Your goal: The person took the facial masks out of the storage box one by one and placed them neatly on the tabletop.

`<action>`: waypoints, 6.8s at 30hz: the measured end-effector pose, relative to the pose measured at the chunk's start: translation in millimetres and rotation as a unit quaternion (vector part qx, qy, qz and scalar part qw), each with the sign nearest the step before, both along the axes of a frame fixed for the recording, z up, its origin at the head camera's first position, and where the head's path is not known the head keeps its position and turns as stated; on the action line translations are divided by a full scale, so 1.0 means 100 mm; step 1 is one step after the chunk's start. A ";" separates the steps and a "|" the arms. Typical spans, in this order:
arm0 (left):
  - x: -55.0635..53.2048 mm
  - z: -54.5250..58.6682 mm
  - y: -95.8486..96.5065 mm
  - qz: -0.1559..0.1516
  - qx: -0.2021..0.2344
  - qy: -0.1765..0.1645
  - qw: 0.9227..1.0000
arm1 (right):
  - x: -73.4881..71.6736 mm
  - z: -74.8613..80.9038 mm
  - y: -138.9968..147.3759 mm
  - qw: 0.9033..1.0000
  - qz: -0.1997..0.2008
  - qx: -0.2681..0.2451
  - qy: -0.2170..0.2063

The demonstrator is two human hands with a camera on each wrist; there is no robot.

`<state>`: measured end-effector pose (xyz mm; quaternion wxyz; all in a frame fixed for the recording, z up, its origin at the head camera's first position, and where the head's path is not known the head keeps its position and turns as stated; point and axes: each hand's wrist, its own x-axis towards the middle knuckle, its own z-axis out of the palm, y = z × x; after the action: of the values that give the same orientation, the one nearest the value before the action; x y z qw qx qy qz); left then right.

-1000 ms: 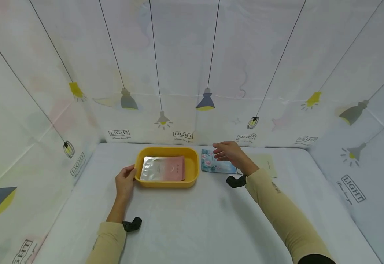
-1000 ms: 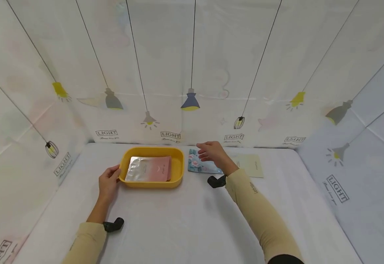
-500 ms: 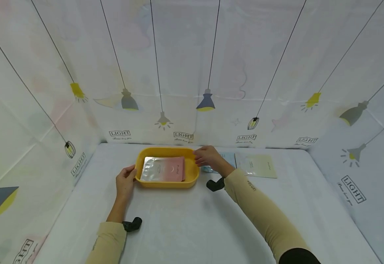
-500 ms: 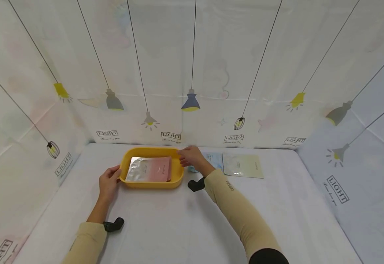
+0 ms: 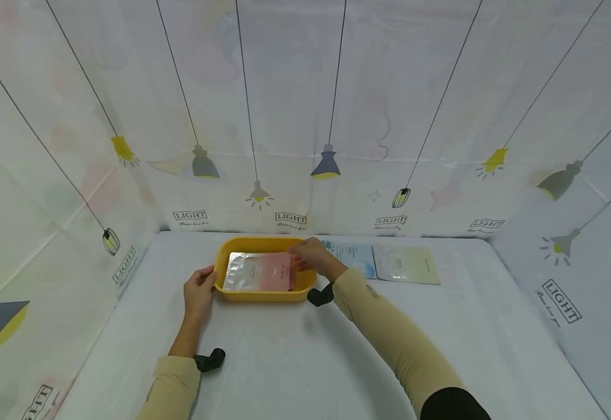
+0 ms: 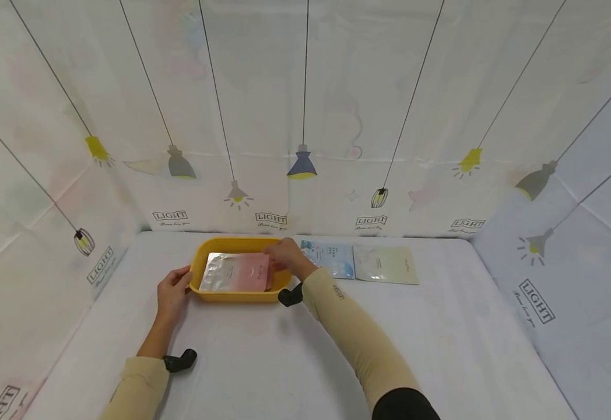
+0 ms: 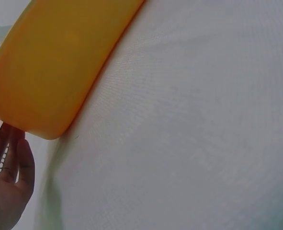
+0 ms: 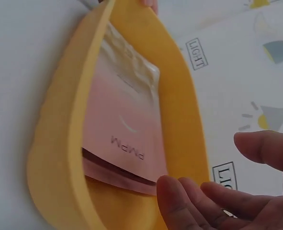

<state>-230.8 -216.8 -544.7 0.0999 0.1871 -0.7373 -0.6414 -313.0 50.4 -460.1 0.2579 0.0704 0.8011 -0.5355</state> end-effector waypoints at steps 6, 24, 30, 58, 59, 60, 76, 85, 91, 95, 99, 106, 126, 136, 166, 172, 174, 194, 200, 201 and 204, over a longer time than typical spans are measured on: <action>-0.02 -0.02 -0.01 0.003 0.005 -0.002 1.000 | 0.05 -0.12 -0.13 0.999 0.022 0.039 0.000; -0.02 -0.03 -0.03 0.002 0.011 0.008 1.000 | 0.10 -0.20 -0.31 0.983 0.064 0.173 0.009; -0.02 -0.03 -0.03 0.001 0.012 0.006 1.000 | 0.13 -0.20 -0.32 0.983 0.055 0.176 0.013; -0.01 -0.02 -0.04 -0.005 0.010 0.012 1.000 | 0.15 -0.33 -0.45 0.995 -0.065 0.078 -0.002; -0.01 -0.02 -0.04 -0.005 0.009 0.012 1.000 | 0.14 -0.34 -0.45 0.995 -0.067 0.072 -0.004; -0.01 -0.02 -0.04 -0.004 0.009 0.011 1.000 | 0.14 -0.34 -0.45 0.995 -0.069 0.069 -0.003; -0.02 -0.04 -0.04 -0.004 0.001 0.010 1.000 | 0.14 -0.31 -0.32 0.994 -0.096 -0.005 0.048; 0.00 -0.03 -0.03 -0.007 0.005 0.012 1.000 | 0.13 -0.21 -0.22 0.990 -0.111 -0.082 0.037; -0.01 -0.02 -0.03 -0.005 0.005 0.009 1.000 | 0.15 -0.12 -0.14 0.988 -0.105 -0.104 0.036; -0.01 -0.03 -0.03 -0.006 0.005 0.007 1.000 | 0.16 -0.04 -0.06 0.988 -0.089 -0.124 0.037; -0.02 -0.04 -0.03 -0.004 0.003 0.002 1.000 | 0.14 -0.02 0.01 0.984 -0.099 -0.140 0.035; -0.02 -0.04 -0.02 -0.003 0.002 -0.003 1.000 | 0.13 -0.03 0.12 0.982 -0.121 -0.139 0.043; 0.00 -0.02 -0.01 -0.003 0.002 -0.010 1.000 | 0.21 0.11 0.71 0.978 -0.121 -0.163 0.048; 0.00 -0.02 -0.03 -0.010 0.007 -0.005 1.000 | 0.38 0.14 1.10 0.971 -0.103 -0.212 0.037; 0.00 -0.02 0.01 -0.006 0.005 -0.019 1.000 | 0.83 -0.26 2.16 0.961 -0.141 -0.237 -0.004; -0.01 -0.02 -0.01 -0.008 0.004 -0.014 1.000 | 0.86 -0.46 2.22 0.959 -0.146 -0.242 -0.019; -0.01 -0.02 -0.01 -0.011 0.004 -0.011 1.000 | 0.87 -0.52 2.21 0.958 -0.151 -0.242 -0.024; 0.00 -0.01 -0.01 -0.003 0.001 -0.008 1.000 | 0.85 -0.78 2.16 0.984 -0.131 -0.123 0.001; -0.01 -0.03 -0.02 0.000 0.001 0.002 1.000 | 0.79 -0.82 2.17 0.993 -0.109 -0.004 0.047; -0.01 -0.03 -0.01 0.000 -0.001 0.001 1.000 | 0.79 -0.82 2.16 0.993 -0.106 0.016 0.053; -0.01 -0.03 -0.01 0.002 -0.007 -0.003 1.000 | 0.77 -0.81 2.14 0.991 -0.087 0.076 0.065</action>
<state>-232.3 -217.8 -547.3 0.1003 0.1892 -0.7416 -0.6358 -236.0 264.7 -541.1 0.1515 0.1245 0.8455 -0.4966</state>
